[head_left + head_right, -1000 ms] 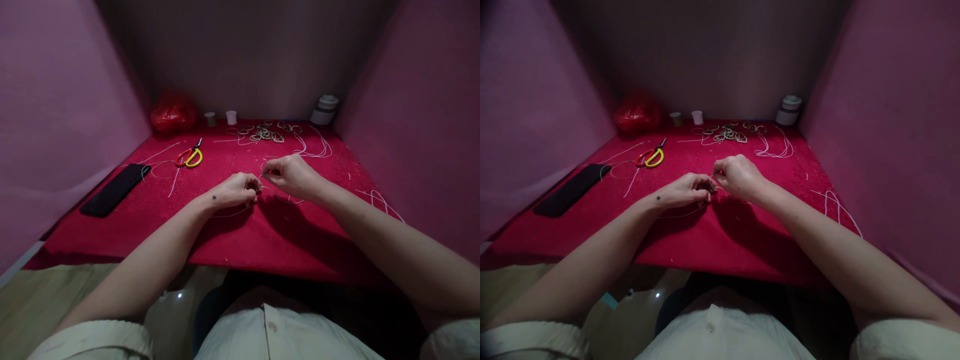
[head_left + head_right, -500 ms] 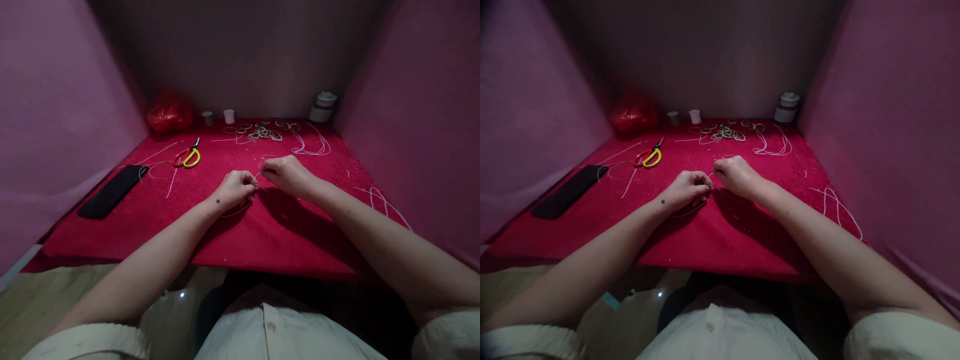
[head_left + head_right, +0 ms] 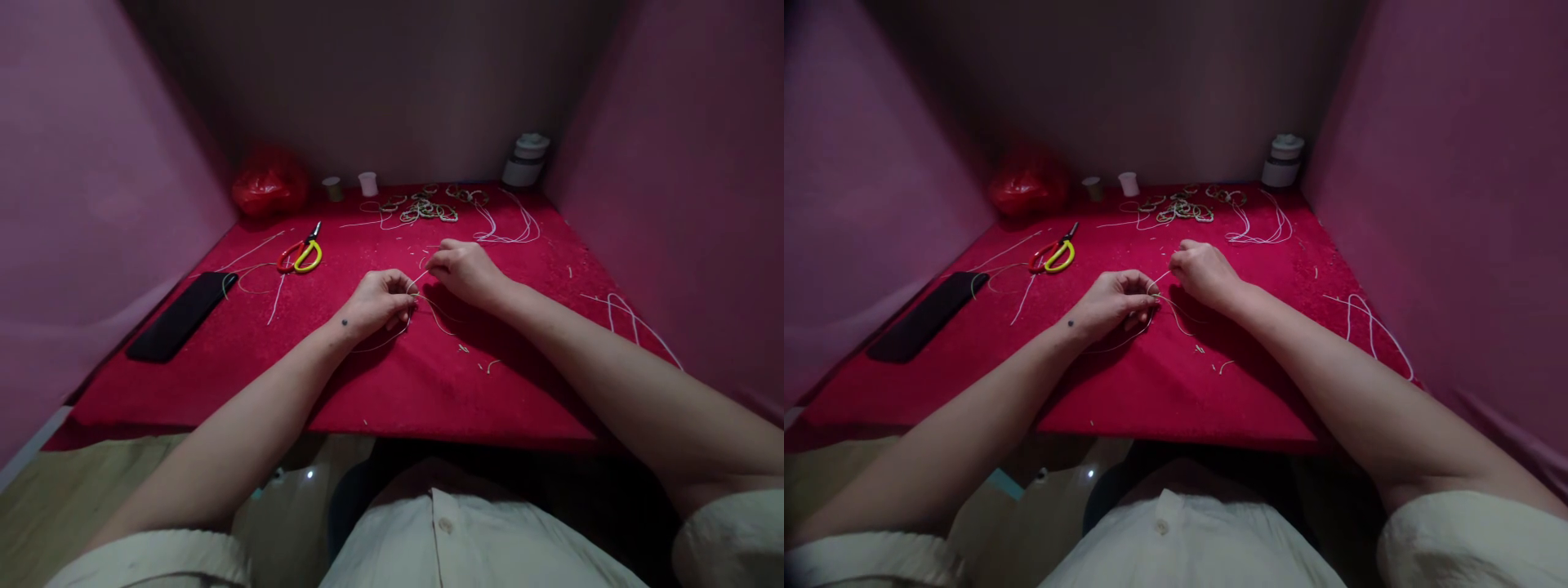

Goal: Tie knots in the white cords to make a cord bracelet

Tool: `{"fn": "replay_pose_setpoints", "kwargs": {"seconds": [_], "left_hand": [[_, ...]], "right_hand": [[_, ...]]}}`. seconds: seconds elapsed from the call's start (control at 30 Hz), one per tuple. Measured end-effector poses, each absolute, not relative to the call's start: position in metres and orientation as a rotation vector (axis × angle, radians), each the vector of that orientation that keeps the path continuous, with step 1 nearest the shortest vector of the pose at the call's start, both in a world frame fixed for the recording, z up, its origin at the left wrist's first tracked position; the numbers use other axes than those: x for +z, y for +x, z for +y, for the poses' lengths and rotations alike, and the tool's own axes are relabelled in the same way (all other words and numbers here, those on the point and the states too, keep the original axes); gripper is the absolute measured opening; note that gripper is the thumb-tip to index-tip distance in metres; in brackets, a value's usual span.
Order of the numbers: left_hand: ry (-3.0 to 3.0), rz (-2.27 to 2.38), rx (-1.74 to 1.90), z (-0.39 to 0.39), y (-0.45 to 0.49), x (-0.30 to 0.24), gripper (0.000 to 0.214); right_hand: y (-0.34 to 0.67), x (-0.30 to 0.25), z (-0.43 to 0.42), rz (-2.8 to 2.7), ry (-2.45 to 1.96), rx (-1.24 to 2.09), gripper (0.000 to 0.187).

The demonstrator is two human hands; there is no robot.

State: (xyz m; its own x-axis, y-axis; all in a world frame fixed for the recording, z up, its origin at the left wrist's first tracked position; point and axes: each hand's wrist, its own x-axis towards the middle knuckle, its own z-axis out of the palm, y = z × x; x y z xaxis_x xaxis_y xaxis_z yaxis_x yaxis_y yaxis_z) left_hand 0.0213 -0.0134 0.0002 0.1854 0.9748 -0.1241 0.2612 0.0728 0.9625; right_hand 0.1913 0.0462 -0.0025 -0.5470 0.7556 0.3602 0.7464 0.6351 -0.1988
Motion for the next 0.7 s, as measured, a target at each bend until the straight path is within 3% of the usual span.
{"fn": "replay_pose_setpoints", "kwargs": {"seconds": [0.43,0.7], "left_hand": [[1.361,1.205,0.910,-0.010,0.018,-0.003,0.027],[1.428,1.252,0.901,-0.009,0.017,-0.002,0.028]], "right_hand": [[0.174,0.003,0.039,-1.766,-0.992,1.098,0.008],[0.166,0.009,0.041,-1.692,-0.944,1.237,0.010]]}}
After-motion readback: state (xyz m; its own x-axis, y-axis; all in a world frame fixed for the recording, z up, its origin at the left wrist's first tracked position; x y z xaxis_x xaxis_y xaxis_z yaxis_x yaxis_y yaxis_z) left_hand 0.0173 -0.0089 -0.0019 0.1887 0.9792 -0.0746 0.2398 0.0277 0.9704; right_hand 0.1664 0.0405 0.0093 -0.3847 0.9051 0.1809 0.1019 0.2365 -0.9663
